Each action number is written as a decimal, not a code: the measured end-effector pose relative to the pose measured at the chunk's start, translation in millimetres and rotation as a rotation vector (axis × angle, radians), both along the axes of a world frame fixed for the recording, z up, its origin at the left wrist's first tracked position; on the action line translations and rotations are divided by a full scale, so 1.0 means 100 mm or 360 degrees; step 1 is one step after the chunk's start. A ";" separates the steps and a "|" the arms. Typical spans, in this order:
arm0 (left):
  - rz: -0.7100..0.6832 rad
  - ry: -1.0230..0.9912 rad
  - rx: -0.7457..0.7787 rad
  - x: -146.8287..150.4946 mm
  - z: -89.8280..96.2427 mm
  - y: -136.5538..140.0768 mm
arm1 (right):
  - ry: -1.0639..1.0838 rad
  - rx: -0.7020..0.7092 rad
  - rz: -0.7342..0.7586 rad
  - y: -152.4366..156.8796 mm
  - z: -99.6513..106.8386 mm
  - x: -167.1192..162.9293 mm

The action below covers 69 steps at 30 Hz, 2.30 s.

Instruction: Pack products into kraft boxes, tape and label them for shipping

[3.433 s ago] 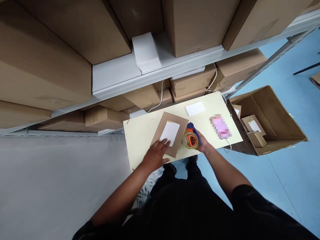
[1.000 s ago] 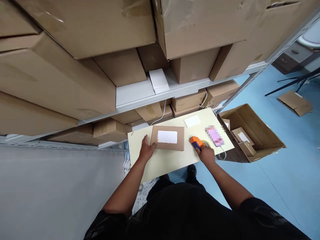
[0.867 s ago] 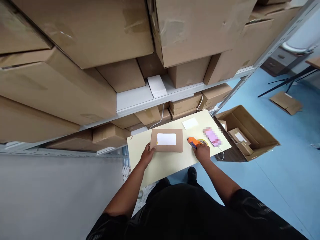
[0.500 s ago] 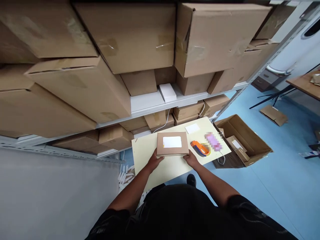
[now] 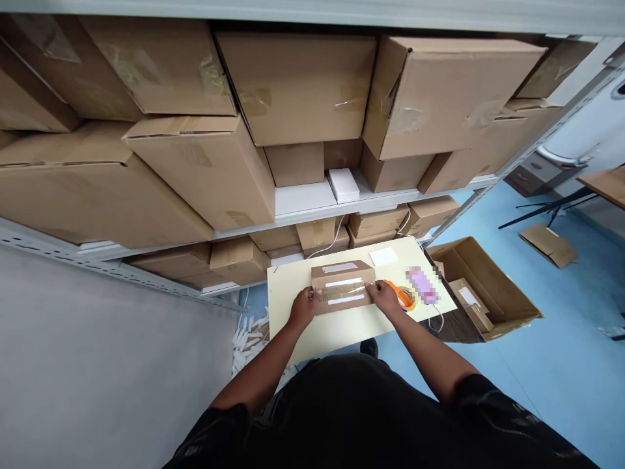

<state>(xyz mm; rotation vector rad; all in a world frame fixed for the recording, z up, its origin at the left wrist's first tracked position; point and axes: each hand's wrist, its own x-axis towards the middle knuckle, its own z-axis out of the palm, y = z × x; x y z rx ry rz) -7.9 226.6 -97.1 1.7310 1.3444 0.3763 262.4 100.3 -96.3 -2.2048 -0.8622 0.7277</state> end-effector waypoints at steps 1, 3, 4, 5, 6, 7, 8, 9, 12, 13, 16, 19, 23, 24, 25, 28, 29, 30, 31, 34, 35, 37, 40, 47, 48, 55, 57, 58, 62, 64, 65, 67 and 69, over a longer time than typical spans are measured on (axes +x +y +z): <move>0.0032 0.0036 0.0000 0.03 0.01 -0.01 | -0.0036 -0.0057 0.0028 0.03 0.02 0.04; 0.0068 0.0117 0.0007 0.09 0.03 -0.04 | -0.0103 -0.0198 0.0089 0.08 0.04 0.14; 0.0071 0.0176 0.0004 0.12 0.04 -0.06 | -0.0113 -0.0267 0.0120 0.10 0.04 0.19; 0.0068 0.0251 -0.0004 0.15 0.04 -0.07 | -0.0106 -0.0326 0.0153 0.12 0.03 0.23; 0.0068 0.0337 -0.0017 0.18 0.03 -0.08 | -0.0091 -0.0371 0.0189 0.14 0.03 0.28; 0.0073 0.0428 -0.0034 0.20 0.03 -0.08 | -0.0074 -0.0403 0.0230 0.16 0.03 0.32; 0.0075 0.0514 -0.0051 0.23 0.03 -0.08 | -0.0060 -0.0424 0.0274 0.19 0.03 0.35; 0.0069 0.0585 -0.0060 0.25 0.03 -0.07 | -0.0052 -0.0440 0.0323 0.22 0.03 0.38; -0.0027 0.0702 -0.0047 0.29 0.10 -0.04 | -0.0059 -0.0474 0.0485 0.29 0.05 0.45; -0.0077 0.0749 -0.0056 0.29 0.14 -0.03 | -0.0059 -0.0483 0.0533 0.30 0.06 0.47; -0.0175 0.1021 -0.0022 0.33 0.36 0.02 | 0.0022 -0.0507 0.0614 0.27 0.09 0.55; -0.0224 0.1175 0.0470 0.56 0.63 0.08 | 0.0232 -0.0391 0.0587 0.12 0.10 0.69; -0.0778 0.0833 0.0870 1.43 0.81 0.23 | 0.0448 -0.0198 0.0490 -0.18 0.03 0.92; -0.0967 0.0774 0.0832 1.73 0.78 0.28 | 0.0478 -0.0190 0.0473 -0.26 0.01 0.97; -0.1135 0.0764 0.0779 2.04 0.73 0.34 | 0.0510 -0.0181 0.0460 -0.34 -0.02 1.01; -0.1516 0.1015 0.0633 2.91 0.43 0.54 | 0.0638 -0.0117 0.0403 -0.55 -0.06 1.13; -0.1571 0.1070 0.0604 3.16 0.30 0.61 | 0.0683 -0.0099 0.0365 -0.61 -0.06 1.17; -0.1613 0.1115 0.0582 3.37 0.17 0.67 | 0.0720 -0.0088 0.0319 -0.67 -0.06 1.20; -0.1650 0.1166 0.0560 3.54 0.04 0.72 | 0.0745 -0.0081 0.0266 -0.72 -0.06 1.24; -0.1713 0.1267 0.0528 3.87 -0.29 0.81 | 0.0784 -0.0073 0.0115 -0.86 -0.05 1.37; -0.1726 0.1283 0.0529 3.93 -0.37 0.82 | 0.0796 -0.0076 0.0077 -0.90 -0.05 1.41; -0.1749 0.1288 0.0535 3.99 -0.49 0.83 | 0.0811 -0.0092 0.0019 -0.97 -0.07 1.51; -0.1797 0.1272 0.0508 4.01 -0.57 0.86 | 0.0809 -0.0136 -0.0008 -1.00 -0.14 1.64; -0.1735 0.1287 0.0331 4.01 -0.57 0.97 | 0.0816 -0.0175 0.0045 -0.82 -0.22 1.78; -0.1694 0.1295 0.0311 4.00 -0.57 0.97 | 0.0803 -0.0182 0.0059 -0.78 -0.21 1.79; -0.1451 0.1215 0.0232 3.92 -0.57 0.97 | 0.0504 -0.0254 0.0255 -0.37 -0.21 2.01; -0.1408 0.1176 0.0214 3.88 -0.58 0.98 | 0.0238 -0.0282 0.0359 -0.15 -0.23 2.10; -0.1389 0.1159 0.0205 3.86 -0.59 0.98 | 0.0067 -0.0281 0.0430 -0.03 -0.25 2.14; -0.1319 0.1100 0.0190 3.82 -0.59 0.98 | -0.0591 -0.0308 0.0828 0.44 -0.37 2.21; -0.1300 0.1063 0.0185 3.81 -0.57 0.98 | -0.0779 -0.0336 0.0991 0.61 -0.45 2.21; -0.1293 0.1044 0.0179 3.80 -0.56 0.98 | -0.0835 -0.0344 0.1041 0.66 -0.50 2.21; -0.1267 0.1011 0.0157 3.79 -0.55 0.98 | -0.0877 -0.0377 0.1092 0.72 -0.59 2.20; -0.1207 0.0990 0.0116 3.78 -0.54 0.98 | -0.0860 -0.0437 0.1111 0.74 -0.69 2.19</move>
